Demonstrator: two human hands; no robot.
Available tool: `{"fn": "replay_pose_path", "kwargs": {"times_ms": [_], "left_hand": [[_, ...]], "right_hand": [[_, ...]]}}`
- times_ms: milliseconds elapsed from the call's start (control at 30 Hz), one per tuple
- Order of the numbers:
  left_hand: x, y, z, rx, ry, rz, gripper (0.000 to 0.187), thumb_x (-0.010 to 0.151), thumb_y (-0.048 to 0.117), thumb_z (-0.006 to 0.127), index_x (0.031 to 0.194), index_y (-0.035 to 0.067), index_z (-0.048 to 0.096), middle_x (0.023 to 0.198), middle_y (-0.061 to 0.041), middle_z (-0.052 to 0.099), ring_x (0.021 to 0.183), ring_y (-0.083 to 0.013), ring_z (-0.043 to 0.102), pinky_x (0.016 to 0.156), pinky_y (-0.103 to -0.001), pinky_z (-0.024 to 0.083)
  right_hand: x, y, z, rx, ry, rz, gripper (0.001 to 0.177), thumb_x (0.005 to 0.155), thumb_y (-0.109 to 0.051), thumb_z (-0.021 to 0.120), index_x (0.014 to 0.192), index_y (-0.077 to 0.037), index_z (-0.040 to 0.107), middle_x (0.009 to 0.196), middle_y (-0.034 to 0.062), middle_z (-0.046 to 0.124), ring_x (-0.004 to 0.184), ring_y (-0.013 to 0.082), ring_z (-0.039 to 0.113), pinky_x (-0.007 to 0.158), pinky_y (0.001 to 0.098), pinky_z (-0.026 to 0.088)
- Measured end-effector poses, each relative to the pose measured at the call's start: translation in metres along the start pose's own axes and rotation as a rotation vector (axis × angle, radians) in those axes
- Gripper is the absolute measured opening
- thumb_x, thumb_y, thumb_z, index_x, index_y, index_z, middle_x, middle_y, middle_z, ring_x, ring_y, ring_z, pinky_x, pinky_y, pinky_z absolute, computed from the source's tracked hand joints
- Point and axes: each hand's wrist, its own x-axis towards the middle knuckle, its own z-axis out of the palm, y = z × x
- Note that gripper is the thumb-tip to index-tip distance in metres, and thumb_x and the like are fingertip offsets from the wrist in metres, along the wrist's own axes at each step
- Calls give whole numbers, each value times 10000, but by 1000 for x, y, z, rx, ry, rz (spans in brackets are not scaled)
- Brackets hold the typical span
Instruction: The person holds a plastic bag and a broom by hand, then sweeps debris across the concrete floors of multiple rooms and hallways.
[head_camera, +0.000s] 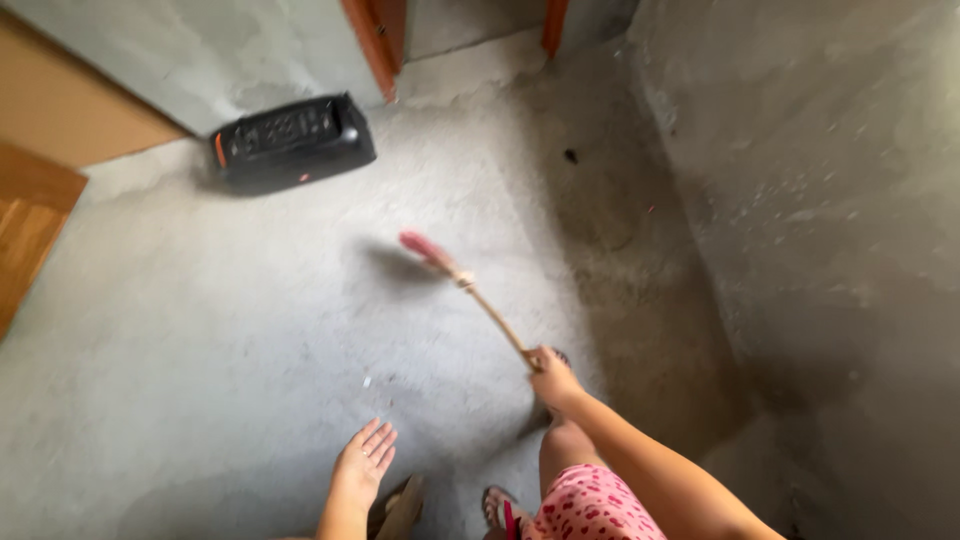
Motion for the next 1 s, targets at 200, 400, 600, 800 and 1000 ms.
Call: {"fn": "replay_pose_path", "kwargs": {"times_ms": [200,400,600,800,1000], "left_hand": [[13,26,124,69,-113,-1,401,1036,249,480,1364,47,595,1383,-141,650,1277,-280,614,1076,-399,436],[34,60,204,105,-176,33,419,1041,262,466,1383,48,578,1385,-152,638,1284,-285,604,1071,-405,441],[25,97,252,158,-158,78,435,1047,254,451,1417,44,543,1426,-154,622,1303,-272,601,1087,-392,440],[50,91,261,140,-144,35,436,1047,261,446,1418,58,551,1423,-143,622,1302,-275,594,1090,-399,426],[66,93,248,127,-116,8,428,1042,260,470,1410,61,565,1413,-139,632,1299,-273,597,1090,-400,426]], "right_hand": [[2,-11,-155,-121,345,244,445,925,-55,506,1335,-220,558,942,236,725,628,324,668,538,443,507],[114,-1,-238,30,464,505,304,997,-94,515,1294,-105,452,898,184,629,638,247,620,489,411,479],[148,-8,-200,373,67,510,243,972,-180,456,1192,-118,538,730,100,492,557,211,437,411,356,311],[92,-66,-240,131,13,329,330,925,-54,604,1190,-245,557,700,33,517,491,126,423,397,303,312],[165,-77,-320,-8,271,92,355,887,19,591,1184,-163,521,694,61,546,461,174,475,355,353,342]]}}
